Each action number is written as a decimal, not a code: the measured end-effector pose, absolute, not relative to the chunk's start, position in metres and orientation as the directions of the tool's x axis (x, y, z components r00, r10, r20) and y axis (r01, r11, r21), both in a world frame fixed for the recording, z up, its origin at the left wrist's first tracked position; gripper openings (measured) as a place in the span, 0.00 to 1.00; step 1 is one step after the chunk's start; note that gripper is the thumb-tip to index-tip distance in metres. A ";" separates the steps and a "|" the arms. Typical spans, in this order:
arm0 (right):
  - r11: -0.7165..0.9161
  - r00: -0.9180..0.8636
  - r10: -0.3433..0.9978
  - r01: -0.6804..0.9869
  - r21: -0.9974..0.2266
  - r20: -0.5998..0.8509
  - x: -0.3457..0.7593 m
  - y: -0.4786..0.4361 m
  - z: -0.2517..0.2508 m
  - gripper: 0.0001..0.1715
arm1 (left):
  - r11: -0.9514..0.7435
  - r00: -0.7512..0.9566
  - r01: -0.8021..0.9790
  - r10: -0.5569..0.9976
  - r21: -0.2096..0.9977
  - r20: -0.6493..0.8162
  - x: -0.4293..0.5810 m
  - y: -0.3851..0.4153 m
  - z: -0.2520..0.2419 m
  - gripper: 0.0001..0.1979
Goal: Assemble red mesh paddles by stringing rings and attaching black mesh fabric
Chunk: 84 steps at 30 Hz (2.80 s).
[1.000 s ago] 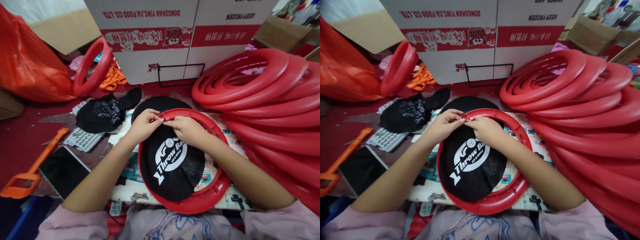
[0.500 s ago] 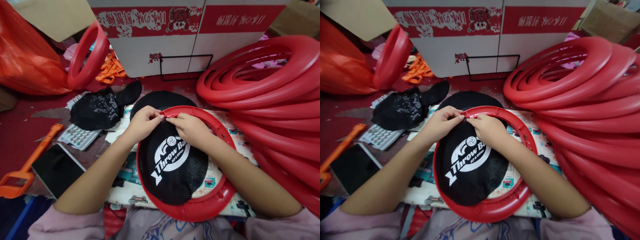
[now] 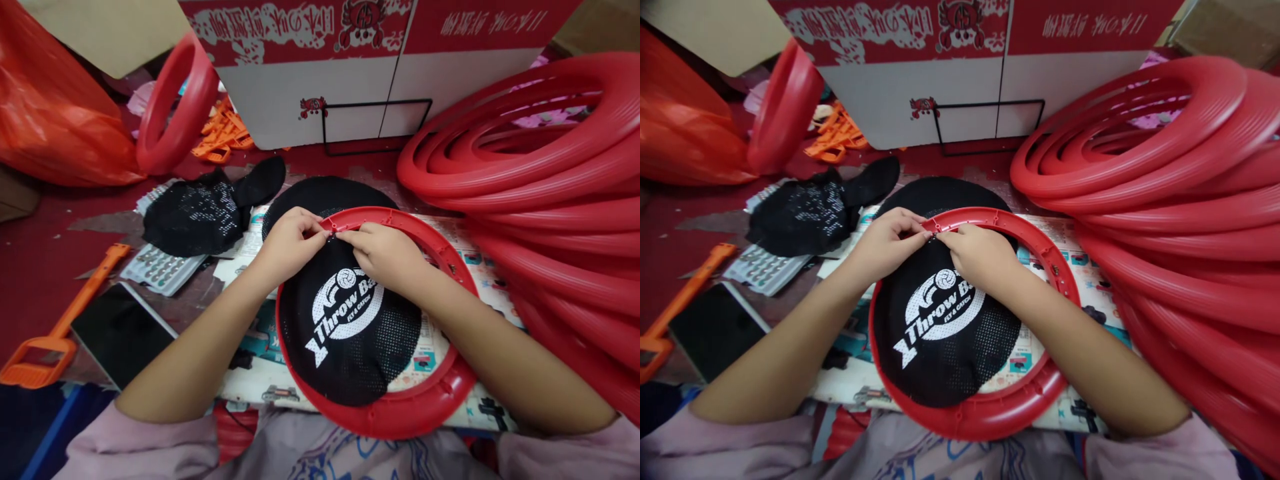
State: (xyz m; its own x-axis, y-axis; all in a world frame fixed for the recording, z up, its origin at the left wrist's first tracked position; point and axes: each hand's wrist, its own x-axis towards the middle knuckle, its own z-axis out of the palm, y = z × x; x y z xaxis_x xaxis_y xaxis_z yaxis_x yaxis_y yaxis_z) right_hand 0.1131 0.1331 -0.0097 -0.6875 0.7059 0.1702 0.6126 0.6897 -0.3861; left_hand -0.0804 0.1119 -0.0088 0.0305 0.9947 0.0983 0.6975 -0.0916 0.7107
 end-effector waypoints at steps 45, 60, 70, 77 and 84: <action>0.653 -0.629 0.746 0.756 -0.053 0.219 0.114 0.139 -0.015 0.19 | -0.416 0.403 0.824 0.908 0.385 0.118 -0.073 0.108 -0.009 0.22; 0.608 -0.605 0.794 0.789 -0.093 0.060 0.113 0.135 0.001 0.22 | -0.387 0.386 0.843 0.919 0.372 0.082 -0.072 0.111 -0.010 0.21; 0.700 -0.758 0.653 0.593 -0.397 0.019 0.121 0.113 0.018 0.14 | -0.358 0.381 0.884 0.925 0.299 -0.018 -0.096 0.078 0.032 0.14; 0.775 -0.782 0.594 0.493 -0.395 0.189 0.124 0.116 0.007 0.17 | -0.295 0.334 0.728 0.941 0.619 0.055 -0.095 0.095 0.023 0.13; 0.812 -0.770 0.573 0.486 -0.323 0.281 0.123 0.124 -0.001 0.19 | -0.106 0.169 0.616 0.986 0.781 0.001 -0.086 0.099 0.009 0.07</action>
State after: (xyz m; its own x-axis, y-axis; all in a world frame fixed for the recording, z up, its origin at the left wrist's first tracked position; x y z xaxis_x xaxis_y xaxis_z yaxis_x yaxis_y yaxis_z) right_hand 0.1225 0.1235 -0.0009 -0.7701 0.5727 0.2808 0.4863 0.8121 -0.3226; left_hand -0.0861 0.0995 0.0089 0.1688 0.9857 0.0010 0.6157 -0.1062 0.7808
